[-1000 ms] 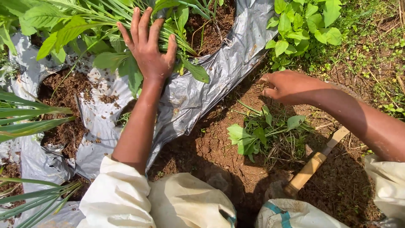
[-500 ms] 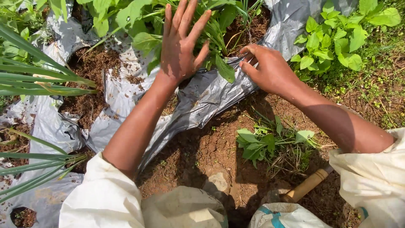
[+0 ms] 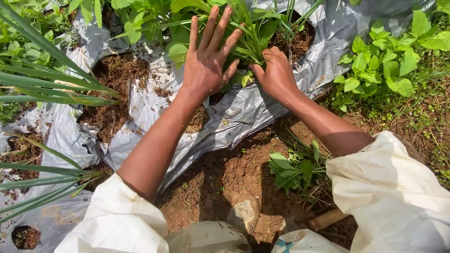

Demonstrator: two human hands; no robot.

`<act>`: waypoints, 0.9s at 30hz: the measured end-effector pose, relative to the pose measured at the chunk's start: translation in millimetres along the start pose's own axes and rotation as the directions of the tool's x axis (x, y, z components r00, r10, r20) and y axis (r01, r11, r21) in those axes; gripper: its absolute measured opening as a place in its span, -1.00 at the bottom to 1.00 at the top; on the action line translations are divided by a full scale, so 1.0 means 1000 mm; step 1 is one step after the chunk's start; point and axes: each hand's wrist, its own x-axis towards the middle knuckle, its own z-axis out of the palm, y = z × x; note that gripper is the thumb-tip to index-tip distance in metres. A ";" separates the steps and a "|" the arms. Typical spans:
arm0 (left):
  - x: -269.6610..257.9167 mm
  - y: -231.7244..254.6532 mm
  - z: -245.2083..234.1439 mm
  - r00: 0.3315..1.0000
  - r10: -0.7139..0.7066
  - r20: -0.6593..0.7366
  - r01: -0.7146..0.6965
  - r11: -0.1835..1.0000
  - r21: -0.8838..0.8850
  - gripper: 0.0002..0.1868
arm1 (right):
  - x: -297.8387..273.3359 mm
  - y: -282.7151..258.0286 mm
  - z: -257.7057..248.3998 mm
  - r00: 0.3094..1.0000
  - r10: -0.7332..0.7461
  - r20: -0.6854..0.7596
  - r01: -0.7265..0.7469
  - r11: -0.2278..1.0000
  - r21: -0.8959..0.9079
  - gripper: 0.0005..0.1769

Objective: The person pulls weeds by hand from a garden bed covered with plastic sheeting and places them on the ground. Later, the person uses a hoe to scrape and remove weeds from the soil between the rows of plants.

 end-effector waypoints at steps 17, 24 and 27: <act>0.008 -0.006 0.046 0.998 -0.069 -0.002 0.069 0.998 0.011 -0.23 | 0.005 0.006 -0.006 0.996 -0.073 0.048 0.073 0.997 0.007 -0.92; 0.005 -0.008 0.062 0.985 0.089 -0.145 -0.088 0.996 0.016 -0.10 | -0.008 0.017 -0.019 0.991 -0.123 -0.058 0.135 0.947 0.290 -0.88; 0.014 -0.005 0.047 0.983 0.101 -0.156 -0.104 0.995 -0.013 -0.35 | -0.014 0.010 -0.024 0.988 -0.142 -0.063 0.156 0.906 0.394 -0.77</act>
